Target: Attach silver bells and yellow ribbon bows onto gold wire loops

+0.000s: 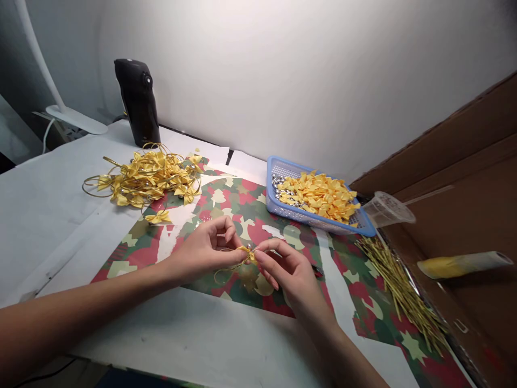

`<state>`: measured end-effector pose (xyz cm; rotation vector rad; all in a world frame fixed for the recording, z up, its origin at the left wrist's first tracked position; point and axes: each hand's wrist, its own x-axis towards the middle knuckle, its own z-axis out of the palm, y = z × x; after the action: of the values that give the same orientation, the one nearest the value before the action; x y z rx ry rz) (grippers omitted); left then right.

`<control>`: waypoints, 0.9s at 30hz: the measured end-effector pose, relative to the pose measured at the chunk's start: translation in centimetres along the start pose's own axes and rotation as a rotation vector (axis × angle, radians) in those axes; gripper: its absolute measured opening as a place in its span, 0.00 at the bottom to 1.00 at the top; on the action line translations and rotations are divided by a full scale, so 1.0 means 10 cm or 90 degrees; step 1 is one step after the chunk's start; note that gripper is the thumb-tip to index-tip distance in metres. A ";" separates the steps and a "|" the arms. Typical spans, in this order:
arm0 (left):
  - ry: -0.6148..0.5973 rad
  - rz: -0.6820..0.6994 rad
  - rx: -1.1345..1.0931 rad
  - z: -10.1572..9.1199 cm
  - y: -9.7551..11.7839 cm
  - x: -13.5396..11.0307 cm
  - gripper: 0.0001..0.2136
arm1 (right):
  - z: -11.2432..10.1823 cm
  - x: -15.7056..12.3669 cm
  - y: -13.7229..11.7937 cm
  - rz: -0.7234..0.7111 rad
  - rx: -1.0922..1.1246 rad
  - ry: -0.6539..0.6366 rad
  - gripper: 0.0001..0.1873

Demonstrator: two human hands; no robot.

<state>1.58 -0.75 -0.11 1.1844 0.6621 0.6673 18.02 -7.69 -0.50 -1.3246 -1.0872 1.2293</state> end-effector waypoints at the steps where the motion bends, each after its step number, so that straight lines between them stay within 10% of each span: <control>1: -0.003 0.002 -0.002 0.00 0.00 0.00 0.18 | 0.01 -0.01 0.00 0.000 0.000 -0.001 0.14; 27: 0.005 -0.007 0.004 0.02 0.02 -0.01 0.18 | 0.04 -0.07 -0.05 -0.055 -0.059 0.077 0.11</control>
<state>1.67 -0.92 0.14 1.1833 0.6777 0.6618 17.56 -8.33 0.05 -1.3899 -1.1144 1.0333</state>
